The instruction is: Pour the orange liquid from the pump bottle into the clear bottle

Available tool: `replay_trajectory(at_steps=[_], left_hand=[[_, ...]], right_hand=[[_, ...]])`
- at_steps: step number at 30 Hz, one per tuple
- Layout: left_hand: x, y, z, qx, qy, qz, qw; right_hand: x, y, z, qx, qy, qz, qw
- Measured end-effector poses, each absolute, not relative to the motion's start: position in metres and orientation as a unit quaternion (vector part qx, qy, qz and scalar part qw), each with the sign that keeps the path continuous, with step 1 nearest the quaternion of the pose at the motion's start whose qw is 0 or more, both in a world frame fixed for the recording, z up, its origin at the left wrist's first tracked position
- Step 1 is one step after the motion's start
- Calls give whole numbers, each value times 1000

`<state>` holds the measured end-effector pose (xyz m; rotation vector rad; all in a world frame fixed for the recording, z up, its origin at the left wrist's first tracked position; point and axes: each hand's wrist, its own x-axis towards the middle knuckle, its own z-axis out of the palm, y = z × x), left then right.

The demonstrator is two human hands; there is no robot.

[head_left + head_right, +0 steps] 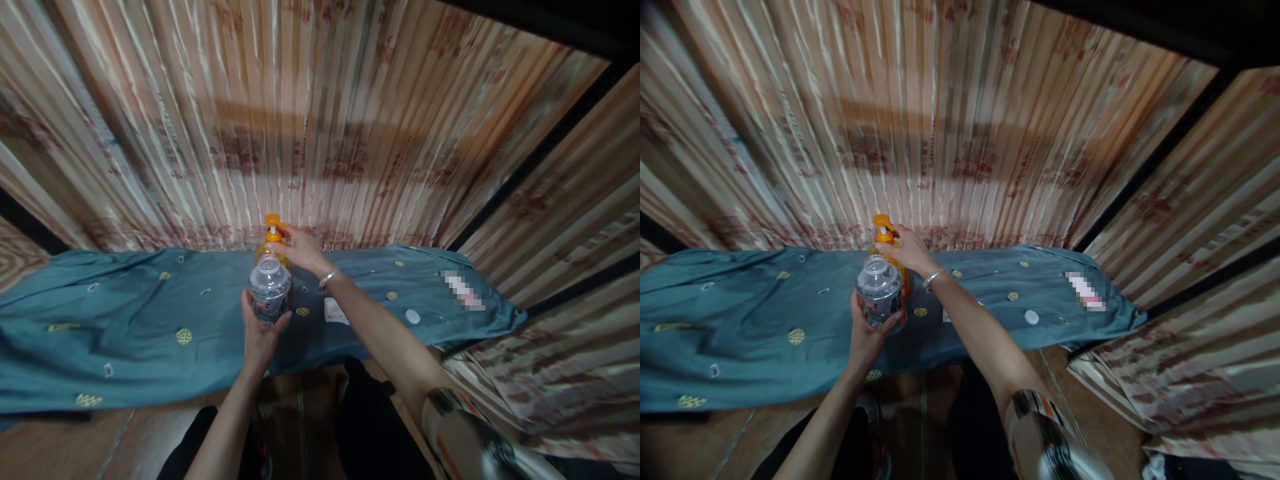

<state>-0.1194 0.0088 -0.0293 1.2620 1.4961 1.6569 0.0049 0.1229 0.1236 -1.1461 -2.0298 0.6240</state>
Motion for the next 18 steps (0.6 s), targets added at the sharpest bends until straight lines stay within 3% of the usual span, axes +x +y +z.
replay_trajectory(at_steps=[13, 18], left_hand=[[-143, -15, -41, 394, 596, 645, 273], [-129, -42, -40, 494, 537, 585, 353]], right_hand=[[27, 117, 128, -519, -771, 136, 344], [46, 103, 129, -529, -765, 123, 346]])
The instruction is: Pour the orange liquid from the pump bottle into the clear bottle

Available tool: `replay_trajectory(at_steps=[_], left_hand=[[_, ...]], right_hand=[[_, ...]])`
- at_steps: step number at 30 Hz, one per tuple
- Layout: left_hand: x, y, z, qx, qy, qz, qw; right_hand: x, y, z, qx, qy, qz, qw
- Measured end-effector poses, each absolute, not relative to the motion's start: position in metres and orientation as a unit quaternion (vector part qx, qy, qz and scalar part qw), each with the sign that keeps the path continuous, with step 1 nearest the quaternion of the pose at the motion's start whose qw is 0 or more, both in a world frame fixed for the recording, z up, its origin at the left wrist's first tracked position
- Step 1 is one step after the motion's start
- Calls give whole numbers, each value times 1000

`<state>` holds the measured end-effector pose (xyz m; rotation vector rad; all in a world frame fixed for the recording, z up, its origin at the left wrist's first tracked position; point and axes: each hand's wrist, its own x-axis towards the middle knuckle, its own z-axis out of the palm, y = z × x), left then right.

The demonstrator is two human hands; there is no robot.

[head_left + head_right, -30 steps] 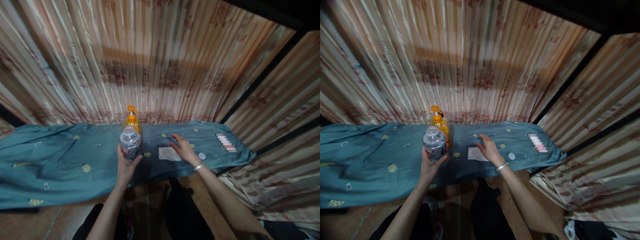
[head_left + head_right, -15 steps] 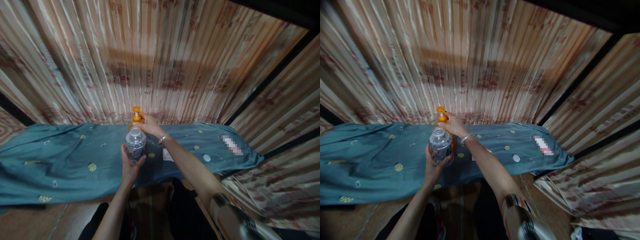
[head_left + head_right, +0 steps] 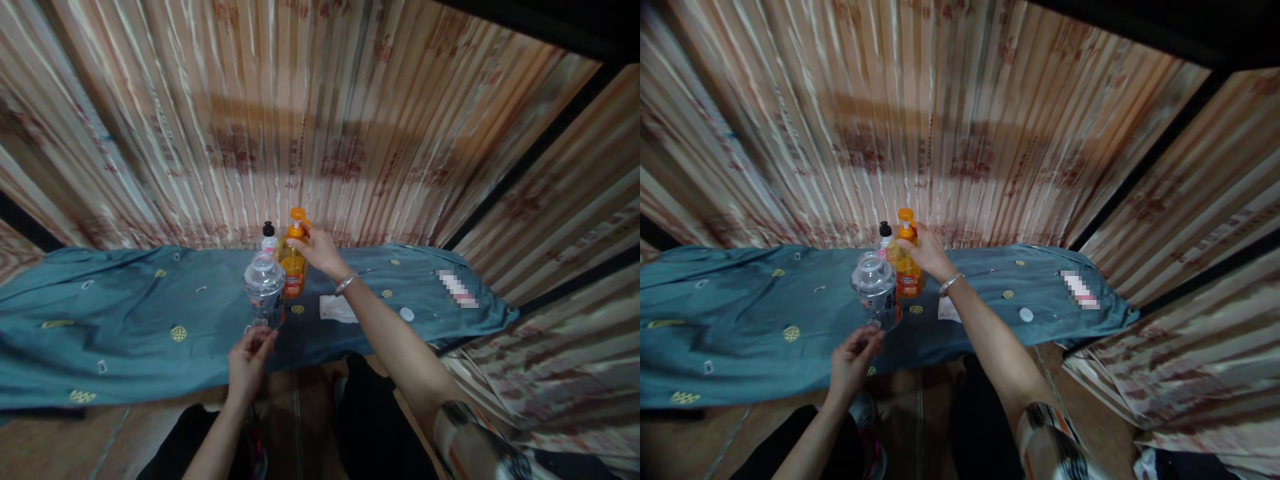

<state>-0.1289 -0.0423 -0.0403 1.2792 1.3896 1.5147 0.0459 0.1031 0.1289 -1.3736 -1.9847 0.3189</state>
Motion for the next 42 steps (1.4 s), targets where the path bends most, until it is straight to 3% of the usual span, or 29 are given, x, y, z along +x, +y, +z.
replay_trajectory(at_steps=[4, 19, 26, 34, 42], left_hand=[[-96, -53, -38, 571, 488, 541, 379], [-71, -29, -38, 577, 491, 592, 273], [-67, -20, -45, 539, 494, 570, 374], [-52, -10, -34, 490, 504, 530, 474], [-51, -12, -25, 474, 496, 524, 505]], right_hand=[[57, 88, 122, -534, -771, 109, 329], [109, 26, 114, -495, -773, 163, 361], [107, 0, 106, -453, -772, 224, 386], [85, -6, 84, -492, -659, 260, 506], [104, 0, 92, -390, -711, 382, 442]])
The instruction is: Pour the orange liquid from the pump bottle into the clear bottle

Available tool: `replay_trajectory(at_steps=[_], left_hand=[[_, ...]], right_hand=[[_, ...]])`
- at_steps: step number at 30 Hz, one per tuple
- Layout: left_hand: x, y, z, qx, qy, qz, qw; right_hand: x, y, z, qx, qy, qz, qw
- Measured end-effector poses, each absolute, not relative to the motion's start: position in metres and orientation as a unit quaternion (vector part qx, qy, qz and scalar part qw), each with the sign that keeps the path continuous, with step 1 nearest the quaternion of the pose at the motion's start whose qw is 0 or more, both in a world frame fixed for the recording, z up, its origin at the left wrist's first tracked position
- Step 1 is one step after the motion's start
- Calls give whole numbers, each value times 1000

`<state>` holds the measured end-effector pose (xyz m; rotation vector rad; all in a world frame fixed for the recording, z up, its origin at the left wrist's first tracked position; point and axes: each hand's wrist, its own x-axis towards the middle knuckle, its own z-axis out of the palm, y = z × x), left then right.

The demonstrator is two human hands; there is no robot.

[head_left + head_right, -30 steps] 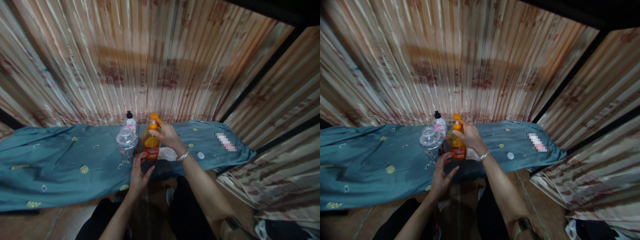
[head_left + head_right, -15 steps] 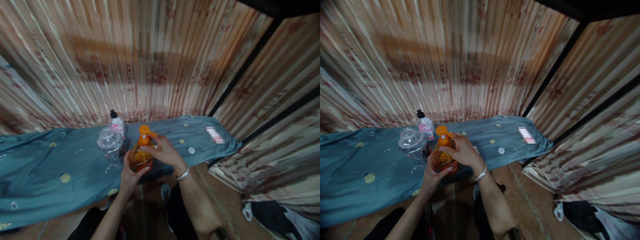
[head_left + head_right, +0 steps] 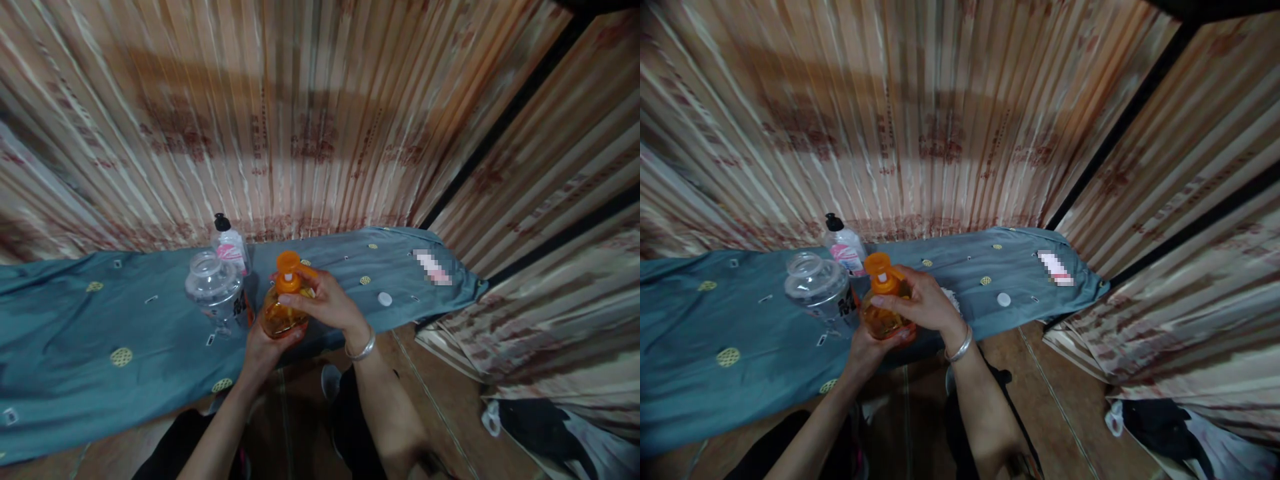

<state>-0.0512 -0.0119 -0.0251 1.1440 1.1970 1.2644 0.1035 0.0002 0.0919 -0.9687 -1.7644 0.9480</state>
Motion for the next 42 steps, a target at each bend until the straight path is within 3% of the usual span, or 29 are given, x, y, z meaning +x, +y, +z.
replay_trajectory(at_steps=[8, 15, 23, 29, 35, 42], left_hand=[[-47, -24, -18, 461, 476, 534, 525], [-48, -26, -18, 464, 474, 532, 526], [-45, -27, -20, 454, 474, 537, 531], [-44, -29, -18, 457, 460, 533, 544], [-44, -29, -21, 460, 470, 525, 540], [-44, -30, -19, 467, 457, 523, 548]], right_hand=[[84, -3, 83, -452, -621, 312, 559], [95, -6, 91, -409, -706, 309, 488], [88, -12, 91, -510, -641, 234, 524], [100, -11, 90, -408, -712, 305, 484], [94, -13, 89, -508, -636, 233, 532], [108, -14, 94, -408, -707, 321, 480]])
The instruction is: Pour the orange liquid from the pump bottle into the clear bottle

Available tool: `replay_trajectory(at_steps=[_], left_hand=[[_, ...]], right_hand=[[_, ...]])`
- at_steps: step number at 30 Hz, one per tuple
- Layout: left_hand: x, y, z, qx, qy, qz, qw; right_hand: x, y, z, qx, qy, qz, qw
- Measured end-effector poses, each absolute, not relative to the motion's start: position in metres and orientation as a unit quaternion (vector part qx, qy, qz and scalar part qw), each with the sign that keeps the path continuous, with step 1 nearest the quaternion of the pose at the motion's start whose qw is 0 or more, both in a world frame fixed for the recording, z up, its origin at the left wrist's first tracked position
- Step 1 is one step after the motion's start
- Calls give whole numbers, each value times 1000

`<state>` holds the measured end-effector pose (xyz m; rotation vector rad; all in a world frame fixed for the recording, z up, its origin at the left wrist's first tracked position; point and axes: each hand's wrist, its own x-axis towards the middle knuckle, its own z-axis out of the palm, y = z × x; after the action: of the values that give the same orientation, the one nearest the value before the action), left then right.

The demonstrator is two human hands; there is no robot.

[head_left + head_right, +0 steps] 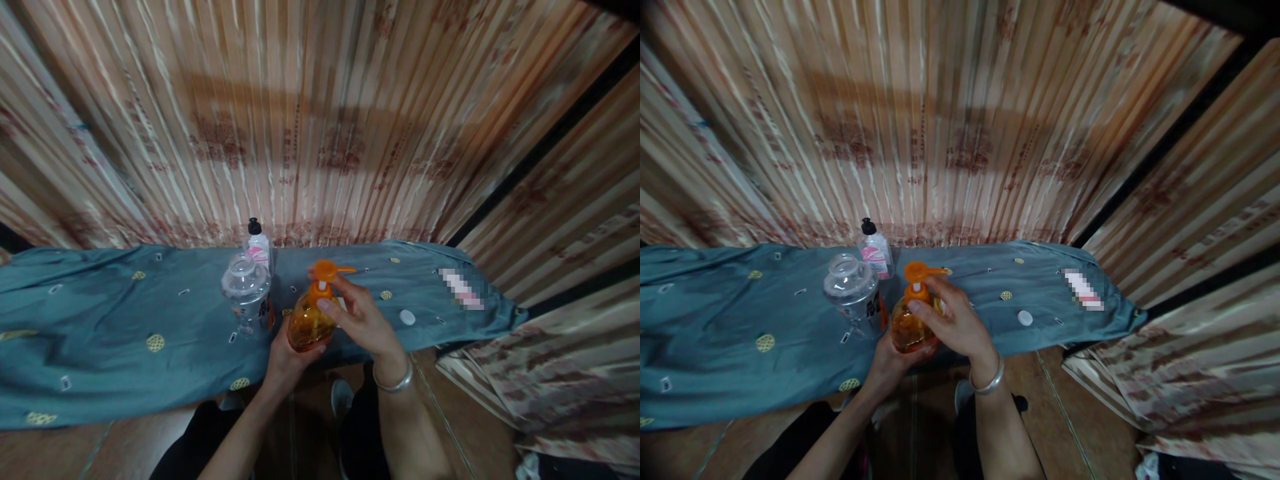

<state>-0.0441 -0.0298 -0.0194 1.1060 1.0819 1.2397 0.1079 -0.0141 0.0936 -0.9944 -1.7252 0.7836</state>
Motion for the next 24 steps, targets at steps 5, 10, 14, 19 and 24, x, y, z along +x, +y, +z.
replay_trajectory(at_steps=[5, 10, 14, 19, 24], left_hand=[[-46, -28, -27, 472, 461, 524, 539], [-47, -27, -32, 476, 452, 522, 545], [-46, -28, -29, 474, 452, 522, 546], [-44, -28, -25, 465, 453, 526, 550], [-42, -28, -21, 459, 448, 527, 557]], right_hand=[[103, -13, 91, -484, -651, 235, 535], [110, -13, 90, -427, -688, 303, 503], [112, -14, 89, -414, -690, 318, 501], [100, -15, 90, -494, -637, 232, 544], [109, -14, 89, -416, -676, 320, 517]])
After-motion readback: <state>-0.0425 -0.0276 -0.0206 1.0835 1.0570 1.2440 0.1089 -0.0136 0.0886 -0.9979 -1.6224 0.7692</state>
